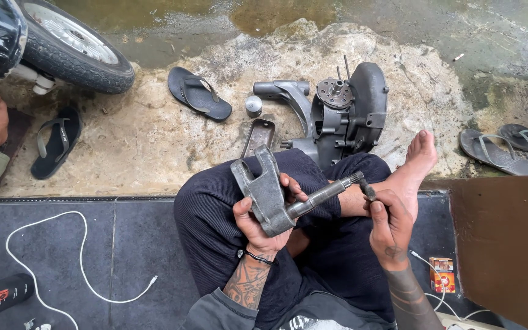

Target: The person sits on a mat and works on a mechanical assembly, likely a scooter part. They use a small tool to clean or adjust a threaded rod inserted into a metal bracket, then manipulate the assembly with their hands.

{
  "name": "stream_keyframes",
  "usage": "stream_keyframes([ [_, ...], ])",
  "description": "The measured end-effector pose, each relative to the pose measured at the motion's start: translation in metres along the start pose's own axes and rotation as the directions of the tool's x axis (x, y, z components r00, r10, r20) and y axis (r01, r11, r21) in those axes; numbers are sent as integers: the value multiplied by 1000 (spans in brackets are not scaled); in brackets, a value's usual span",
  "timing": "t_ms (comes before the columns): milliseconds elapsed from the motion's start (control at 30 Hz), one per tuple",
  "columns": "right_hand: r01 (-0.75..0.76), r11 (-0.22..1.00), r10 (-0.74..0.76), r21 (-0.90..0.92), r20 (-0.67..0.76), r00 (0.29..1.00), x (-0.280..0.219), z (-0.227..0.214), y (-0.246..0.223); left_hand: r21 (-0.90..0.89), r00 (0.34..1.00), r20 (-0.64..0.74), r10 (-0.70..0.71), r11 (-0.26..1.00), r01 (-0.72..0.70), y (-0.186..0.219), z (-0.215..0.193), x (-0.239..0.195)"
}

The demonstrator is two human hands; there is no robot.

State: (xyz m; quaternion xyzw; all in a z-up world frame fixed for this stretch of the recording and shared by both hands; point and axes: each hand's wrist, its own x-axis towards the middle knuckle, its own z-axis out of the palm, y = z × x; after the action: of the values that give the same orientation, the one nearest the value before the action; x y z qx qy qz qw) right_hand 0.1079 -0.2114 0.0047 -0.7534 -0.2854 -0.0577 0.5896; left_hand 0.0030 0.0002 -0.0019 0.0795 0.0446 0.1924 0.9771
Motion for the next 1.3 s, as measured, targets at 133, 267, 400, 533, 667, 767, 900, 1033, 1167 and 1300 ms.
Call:
stream_keyframes([
  [133,34,999,-33,33,-21,999,15,8,-15,12,1000,5,-5,1000,5,-1,1,0],
  [267,48,999,-48,10,-21,999,14,14,-8,6,1000,10,-6,1000,6,2,2,0],
  [400,2,999,-2,34,2,1000,5,12,3,18,1000,-1,-3,1000,3,1,0,0],
  [533,-17,999,17,38,4,1000,-4,4,20,29,1000,-1,4,1000,-4,0,1,1],
  [667,-13,999,15,46,-25,1000,0,0,15,63,1000,5,26,998,-26,0,3,1],
  [767,13,998,-10,57,-40,999,12,6,-11,77,999,3,32,997,-32,-1,4,-1],
  [900,8,1000,-8,29,-24,1000,14,12,-6,61,1000,-3,15,998,-15,0,-1,0],
  [1033,-4,1000,3,-23,-13,1000,-1,9,3,75,999,12,32,997,-33,-1,0,0],
  [1167,-51,998,50,-34,-21,999,-9,3,3,81,999,9,31,996,-32,-2,-1,0],
  [1300,-34,999,35,26,-34,999,0,0,-12,95,999,16,36,995,-37,-2,3,0],
])
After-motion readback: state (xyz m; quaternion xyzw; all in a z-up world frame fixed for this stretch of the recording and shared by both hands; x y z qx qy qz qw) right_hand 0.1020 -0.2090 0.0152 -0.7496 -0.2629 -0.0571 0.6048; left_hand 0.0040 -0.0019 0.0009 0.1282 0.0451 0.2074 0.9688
